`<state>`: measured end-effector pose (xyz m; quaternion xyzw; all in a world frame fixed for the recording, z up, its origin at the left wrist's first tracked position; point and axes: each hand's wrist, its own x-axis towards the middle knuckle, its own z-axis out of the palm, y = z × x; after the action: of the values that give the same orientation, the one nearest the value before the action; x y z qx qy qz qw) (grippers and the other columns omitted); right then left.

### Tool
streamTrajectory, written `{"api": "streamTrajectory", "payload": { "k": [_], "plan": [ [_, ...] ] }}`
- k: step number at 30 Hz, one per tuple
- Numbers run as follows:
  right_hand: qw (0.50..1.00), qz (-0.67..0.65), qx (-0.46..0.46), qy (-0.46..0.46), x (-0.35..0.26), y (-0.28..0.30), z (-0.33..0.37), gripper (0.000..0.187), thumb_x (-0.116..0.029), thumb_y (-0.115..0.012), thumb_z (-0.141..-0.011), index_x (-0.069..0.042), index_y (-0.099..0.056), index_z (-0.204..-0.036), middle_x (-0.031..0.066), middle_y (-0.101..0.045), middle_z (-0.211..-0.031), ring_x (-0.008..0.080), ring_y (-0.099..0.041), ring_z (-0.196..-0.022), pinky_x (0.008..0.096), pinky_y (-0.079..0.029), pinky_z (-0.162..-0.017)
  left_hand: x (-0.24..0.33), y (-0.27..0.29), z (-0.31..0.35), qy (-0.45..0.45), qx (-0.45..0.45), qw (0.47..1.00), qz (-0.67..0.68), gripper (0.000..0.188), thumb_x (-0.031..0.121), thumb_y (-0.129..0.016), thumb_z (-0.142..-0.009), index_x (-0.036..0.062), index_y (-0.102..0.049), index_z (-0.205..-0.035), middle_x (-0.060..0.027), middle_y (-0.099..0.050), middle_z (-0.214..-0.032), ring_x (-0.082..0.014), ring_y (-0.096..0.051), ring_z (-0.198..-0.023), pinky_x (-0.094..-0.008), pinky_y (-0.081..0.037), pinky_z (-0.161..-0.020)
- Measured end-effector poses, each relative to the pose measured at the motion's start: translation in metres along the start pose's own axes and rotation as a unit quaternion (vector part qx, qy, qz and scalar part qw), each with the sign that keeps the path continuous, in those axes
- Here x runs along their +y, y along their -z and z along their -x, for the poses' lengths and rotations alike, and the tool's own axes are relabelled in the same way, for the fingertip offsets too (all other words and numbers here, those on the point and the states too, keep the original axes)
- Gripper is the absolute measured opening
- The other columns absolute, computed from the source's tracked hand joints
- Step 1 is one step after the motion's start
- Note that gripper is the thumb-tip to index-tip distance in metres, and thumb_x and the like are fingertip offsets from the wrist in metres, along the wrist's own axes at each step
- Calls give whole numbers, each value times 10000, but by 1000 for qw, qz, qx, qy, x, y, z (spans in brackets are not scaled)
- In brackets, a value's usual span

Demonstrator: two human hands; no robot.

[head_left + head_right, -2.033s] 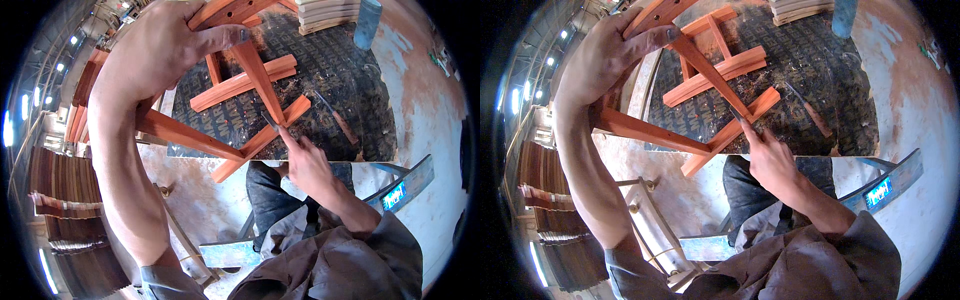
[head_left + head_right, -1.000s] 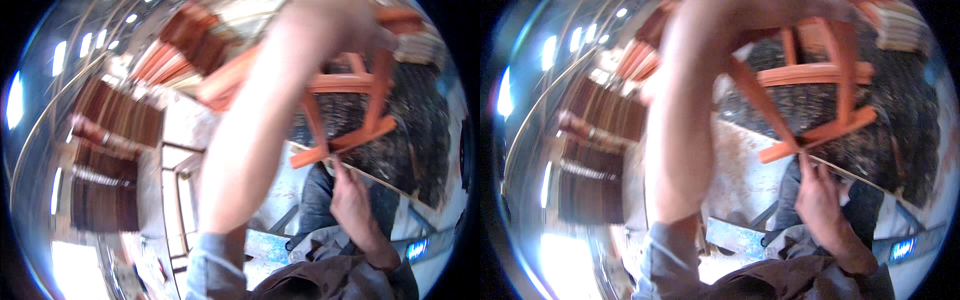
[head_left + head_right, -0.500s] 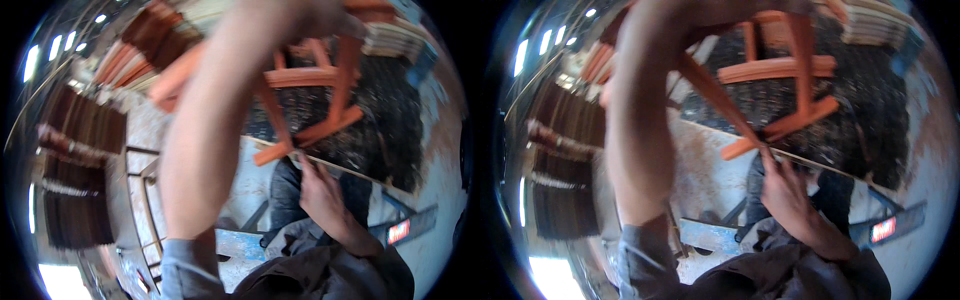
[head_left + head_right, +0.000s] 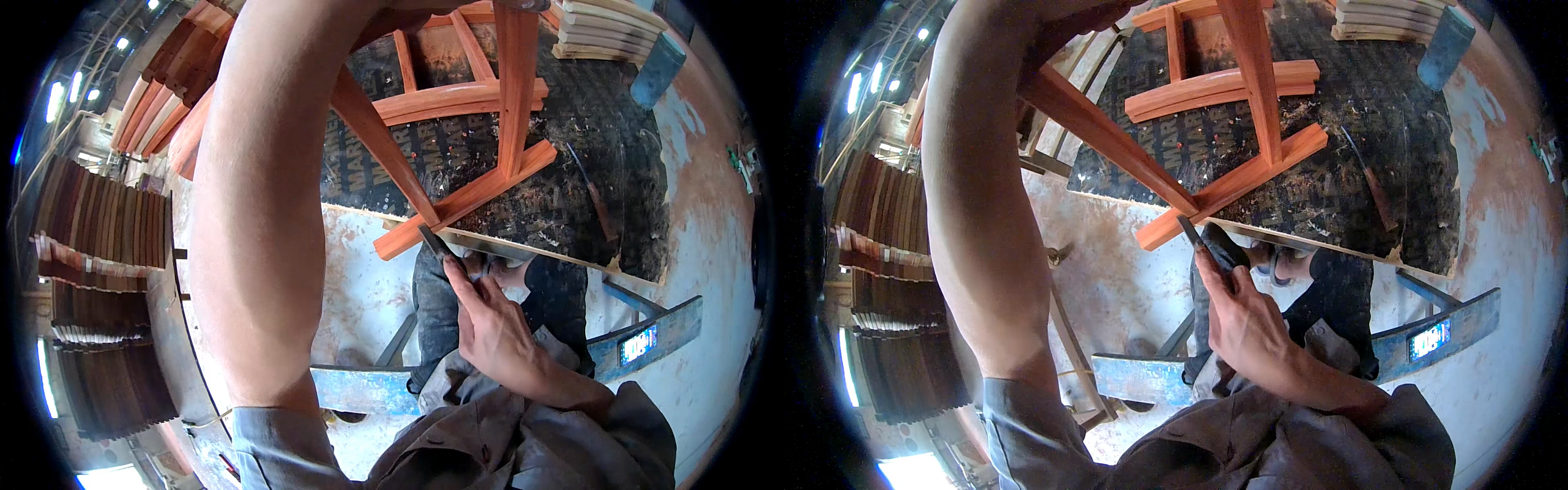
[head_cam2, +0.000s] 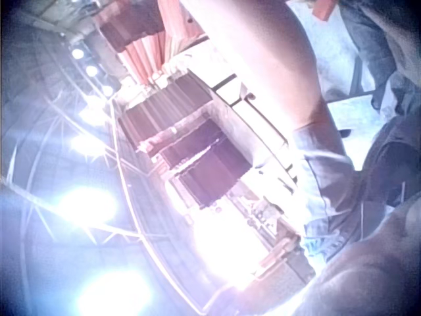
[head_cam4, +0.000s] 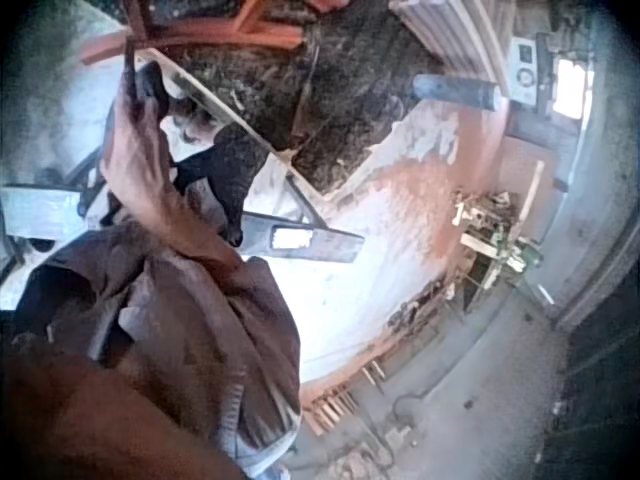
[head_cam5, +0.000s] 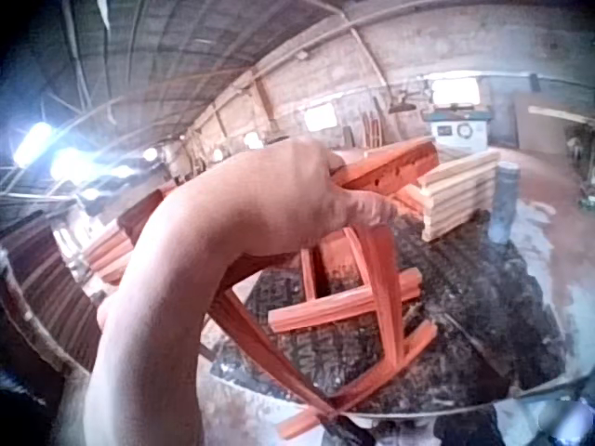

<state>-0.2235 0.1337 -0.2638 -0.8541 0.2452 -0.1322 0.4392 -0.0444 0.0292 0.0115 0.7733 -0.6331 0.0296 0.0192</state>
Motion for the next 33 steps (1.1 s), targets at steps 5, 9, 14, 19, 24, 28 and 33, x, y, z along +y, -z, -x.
{"api": "streamTrajectory", "payload": {
  "k": [5,9,14,19,24,28,33],
  "plan": [
    [999,44,17,-14,-17,-10,-42,814,73,-599,-865,50,-243,-1597,348,-527,-1143,491,-650,-895,483,-582,-716,4,-3,2,-3,10,1000,1,564,544,-668,-976,-12,-764,-968,-160,-742,-827,-278,-713,-746,-447,-560,-758],
    [995,88,23,44,-8,-16,-27,816,36,-610,-866,157,-200,-1561,389,-555,-1054,419,-701,-692,393,-602,-549,5,-3,2,33,31,999,-12,546,533,-669,-980,-3,-773,-990,-151,-737,-811,-258,-704,-705,-434,-556,-723],
    [993,100,29,48,-6,-16,-45,822,36,-624,-858,150,-211,-1560,404,-539,-1094,432,-713,-709,388,-606,-560,19,-6,5,83,38,996,5,522,527,-680,-976,17,-786,-1012,-150,-735,-821,-247,-712,-725,-430,-553,-719],
    [995,80,-44,-26,-15,-6,-11,817,82,-580,-877,85,-193,-1597,347,-549,-1059,455,-668,-815,443,-592,-633,-6,-20,16,-77,104,991,-18,513,548,-682,-964,55,-800,-1042,-152,-751,-855,-246,-725,-765,-412,-558,-760],
    [996,83,28,25,-6,-21,-49,781,61,-582,-893,80,-226,-1588,348,-544,-1082,475,-676,-788,490,-591,-636,15,-1,9,47,24,998,-22,536,566,-684,-956,48,-801,-1031,-173,-765,-898,-279,-741,-826,-412,-564,-806],
    [999,33,-25,-34,-15,7,10,780,63,-591,-891,39,-254,-1594,344,-540,-1091,488,-667,-775,494,-590,-639,10,-10,-4,20,36,999,-18,560,570,-685,-953,25,-794,-1017,-178,-773,-912,-316,-754,-859,-429,-574,-830],
    [998,60,6,22,-11,-1,-20,766,61,-591,-889,54,-270,-1585,353,-538,-1103,509,-639,-902,498,-582,-698,-11,-12,-5,-18,34,997,-65,627,629,-653,-949,17,-778,-995,-165,-753,-825,-295,-751,-798,-448,-594,-789]
  ]
}}
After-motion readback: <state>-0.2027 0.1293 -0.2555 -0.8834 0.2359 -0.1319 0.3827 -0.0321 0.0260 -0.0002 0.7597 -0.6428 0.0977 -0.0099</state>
